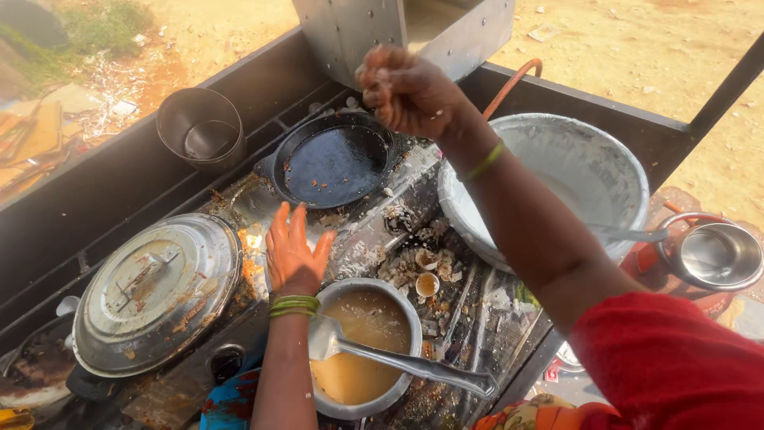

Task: The person prepares dosa on a flat griddle at a street food stall. They pour batter, spread it, add fillings, fold the dosa, and transfer finished pieces to a plate. The person also handles a metal cup and places money inside it.

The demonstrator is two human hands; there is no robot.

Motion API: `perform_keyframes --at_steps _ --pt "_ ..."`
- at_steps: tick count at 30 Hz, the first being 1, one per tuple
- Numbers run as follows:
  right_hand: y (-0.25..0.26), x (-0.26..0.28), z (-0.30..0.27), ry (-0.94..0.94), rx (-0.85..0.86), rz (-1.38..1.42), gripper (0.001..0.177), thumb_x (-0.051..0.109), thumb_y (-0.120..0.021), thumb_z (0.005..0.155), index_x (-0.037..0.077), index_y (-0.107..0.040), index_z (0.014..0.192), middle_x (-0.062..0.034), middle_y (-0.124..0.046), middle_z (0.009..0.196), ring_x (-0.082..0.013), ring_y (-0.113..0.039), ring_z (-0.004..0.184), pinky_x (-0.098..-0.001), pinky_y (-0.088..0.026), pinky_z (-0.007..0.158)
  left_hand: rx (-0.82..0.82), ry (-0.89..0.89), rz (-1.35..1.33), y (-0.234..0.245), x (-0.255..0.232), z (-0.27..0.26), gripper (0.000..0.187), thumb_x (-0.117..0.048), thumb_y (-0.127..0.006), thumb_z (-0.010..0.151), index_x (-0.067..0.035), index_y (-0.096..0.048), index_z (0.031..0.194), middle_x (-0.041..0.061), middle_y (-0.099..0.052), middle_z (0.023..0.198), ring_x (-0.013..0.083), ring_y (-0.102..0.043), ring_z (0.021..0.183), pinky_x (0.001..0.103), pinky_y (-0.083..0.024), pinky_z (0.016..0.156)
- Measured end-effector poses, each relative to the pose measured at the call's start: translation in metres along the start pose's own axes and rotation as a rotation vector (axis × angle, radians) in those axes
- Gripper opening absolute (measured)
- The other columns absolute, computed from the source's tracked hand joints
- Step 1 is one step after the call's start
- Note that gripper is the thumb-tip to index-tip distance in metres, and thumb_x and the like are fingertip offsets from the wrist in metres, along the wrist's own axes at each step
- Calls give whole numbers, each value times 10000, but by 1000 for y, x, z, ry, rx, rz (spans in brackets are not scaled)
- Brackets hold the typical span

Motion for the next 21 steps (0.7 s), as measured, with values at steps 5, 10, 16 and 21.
perform_keyframes --at_steps 5,10,16,21 --pt "37 1 -56 -556 -94 -1243 453 157 -660 944 132 -606 1393 -162 -682 1286 -302 -660 1104 -466 -514 959 14 -114 301 -12 24 16 901 -494 -815 754 -181 -485 1533 179 -326 1624 426 -299 1454 559 -277 1181" --pt "65 -30 -223 -1507 288 -1617 415 441 -683 959 108 -743 1198 -68 -787 1068 -212 -749 979 -391 -620 842 66 -155 172 -8 29 12 1060 -583 -835 725 -162 -406 1599 183 -288 1651 455 -230 1490 599 -199 1207" --pt "75 -5 -266 -1373 114 -1819 296 154 -477 1011 248 -714 1162 -38 -747 928 -227 -769 804 -424 -572 632 129 -106 79 -11 30 12 1121 -584 -829 714 -111 -374 1622 240 -267 1648 474 -228 1491 600 -206 1225" --pt "86 25 -265 -1244 -23 -2106 222 140 -528 985 104 -743 941 -69 -640 777 -182 -706 613 -374 -514 421 180 -114 118 -10 27 14 1068 -595 -836 679 -121 -461 1559 263 -249 1651 469 -243 1466 581 -250 1202"
Point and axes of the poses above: each hand's wrist, its own z-axis towards the middle knuckle, its own y-axis out of the back of the hand, x = y × z, the point moved 1 cm from there along z, towards the middle knuckle
